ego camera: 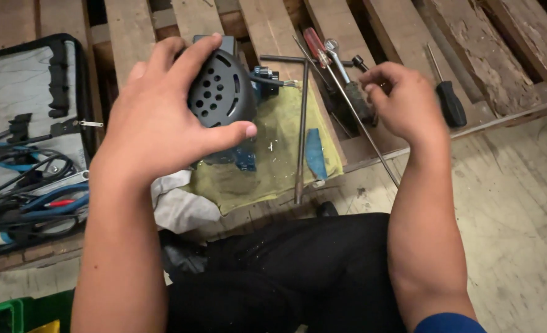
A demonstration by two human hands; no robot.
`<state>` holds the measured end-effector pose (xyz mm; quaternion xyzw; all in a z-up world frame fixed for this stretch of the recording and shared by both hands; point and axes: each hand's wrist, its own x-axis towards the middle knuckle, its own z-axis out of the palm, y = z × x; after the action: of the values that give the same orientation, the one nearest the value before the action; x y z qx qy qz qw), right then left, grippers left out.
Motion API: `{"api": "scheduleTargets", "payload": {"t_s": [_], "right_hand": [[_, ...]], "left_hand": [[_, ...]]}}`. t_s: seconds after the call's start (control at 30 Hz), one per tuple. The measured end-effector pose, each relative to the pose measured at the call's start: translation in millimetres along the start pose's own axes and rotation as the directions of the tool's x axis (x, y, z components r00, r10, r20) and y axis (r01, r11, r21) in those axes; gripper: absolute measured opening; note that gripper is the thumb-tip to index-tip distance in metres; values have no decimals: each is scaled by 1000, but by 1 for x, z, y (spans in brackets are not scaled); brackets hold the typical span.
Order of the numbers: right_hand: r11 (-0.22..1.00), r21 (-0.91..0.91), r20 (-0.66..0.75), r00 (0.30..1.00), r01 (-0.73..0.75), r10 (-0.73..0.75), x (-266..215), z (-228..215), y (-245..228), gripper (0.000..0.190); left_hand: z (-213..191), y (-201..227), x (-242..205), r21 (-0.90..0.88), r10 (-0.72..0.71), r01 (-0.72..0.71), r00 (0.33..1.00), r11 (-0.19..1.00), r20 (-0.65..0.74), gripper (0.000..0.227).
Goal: The person removes the top cover of a blue water pump using a screwdriver, then uses a wrench to loosen and remove the brass impeller housing. The person handles the pump, cover, and housing while working on a wooden pallet with tools nearby.
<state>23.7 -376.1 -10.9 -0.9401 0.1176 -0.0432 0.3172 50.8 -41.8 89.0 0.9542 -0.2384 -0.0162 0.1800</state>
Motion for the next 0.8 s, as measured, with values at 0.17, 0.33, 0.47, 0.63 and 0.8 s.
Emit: {"api": "scheduleTargets", "payload": {"t_s": [0.17,0.33,0.47,0.63,0.8], "right_hand": [[991,41,-49,991,125,-123,-2,-5,7,18],[994,69,-48,995,85,-82,0,-6,11,18],[993,104,-77,996,62,-54,0,-13,22,17],[986,139,-112,991,87,-71,0,-15,32,17],[991,93,-125,988,100,-88,-8,-17,6,17]], "left_hand": [[-3,4,0,-8,-24,24,1000,1000,10,101],[-3,5,0,-13,-30,30,999,999,17,101],[-1,2,0,-6,-2,2,1000,1000,3,101],[-1,2,0,-12,-9,10,1000,1000,5,102],[-1,1,0,-7,2,-2,1000,1000,10,102]]}}
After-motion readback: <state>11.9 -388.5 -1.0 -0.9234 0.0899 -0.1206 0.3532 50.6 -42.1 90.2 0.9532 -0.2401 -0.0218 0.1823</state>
